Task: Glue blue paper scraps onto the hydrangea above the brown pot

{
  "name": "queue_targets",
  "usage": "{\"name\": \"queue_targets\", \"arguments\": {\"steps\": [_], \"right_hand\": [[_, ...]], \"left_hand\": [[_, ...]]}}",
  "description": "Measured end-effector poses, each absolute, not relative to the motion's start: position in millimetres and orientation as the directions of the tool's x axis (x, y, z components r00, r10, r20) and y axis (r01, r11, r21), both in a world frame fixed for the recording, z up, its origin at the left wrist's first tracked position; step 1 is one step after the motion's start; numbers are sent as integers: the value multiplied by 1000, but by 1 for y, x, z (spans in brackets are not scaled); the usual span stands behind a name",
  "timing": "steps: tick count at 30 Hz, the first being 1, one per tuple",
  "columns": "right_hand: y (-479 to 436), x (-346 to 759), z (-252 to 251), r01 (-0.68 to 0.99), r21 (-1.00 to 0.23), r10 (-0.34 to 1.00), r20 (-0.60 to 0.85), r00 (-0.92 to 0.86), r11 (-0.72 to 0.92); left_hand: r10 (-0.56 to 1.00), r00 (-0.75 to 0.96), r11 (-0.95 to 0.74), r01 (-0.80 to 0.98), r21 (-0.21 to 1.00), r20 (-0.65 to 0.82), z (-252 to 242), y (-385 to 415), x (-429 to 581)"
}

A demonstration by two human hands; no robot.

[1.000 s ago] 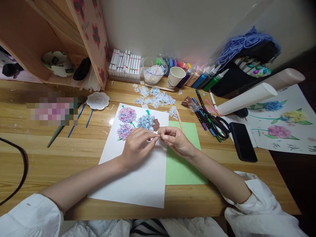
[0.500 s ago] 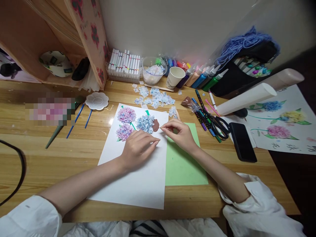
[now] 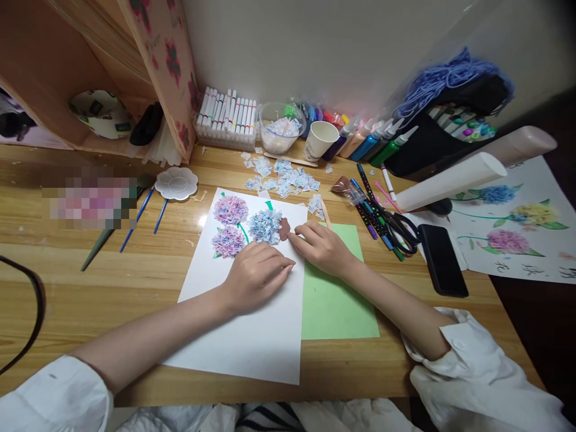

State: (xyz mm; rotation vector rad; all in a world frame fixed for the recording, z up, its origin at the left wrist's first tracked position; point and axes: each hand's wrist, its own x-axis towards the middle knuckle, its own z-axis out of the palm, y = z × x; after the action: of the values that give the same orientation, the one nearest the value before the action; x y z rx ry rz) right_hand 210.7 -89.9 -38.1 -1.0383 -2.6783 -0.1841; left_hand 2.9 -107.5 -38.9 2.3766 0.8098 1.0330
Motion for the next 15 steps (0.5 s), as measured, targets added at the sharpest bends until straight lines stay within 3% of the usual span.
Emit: {"name": "queue_targets", "arguments": {"steps": [4,9,15], "right_hand": [[-87,214,-30,609,87,555,328,-765,788],[-93,213,-33,668,-199,688,351,-635,717],[-115,206,-48,732,-264,777,271,-568,628]], "left_hand": [[635,555,-759,323,565,537,-39,-108,3],[643,569,-753,348,559,513,-40,-108,2],[650,587,-746,372,552,483,-41,-108,2]]}}
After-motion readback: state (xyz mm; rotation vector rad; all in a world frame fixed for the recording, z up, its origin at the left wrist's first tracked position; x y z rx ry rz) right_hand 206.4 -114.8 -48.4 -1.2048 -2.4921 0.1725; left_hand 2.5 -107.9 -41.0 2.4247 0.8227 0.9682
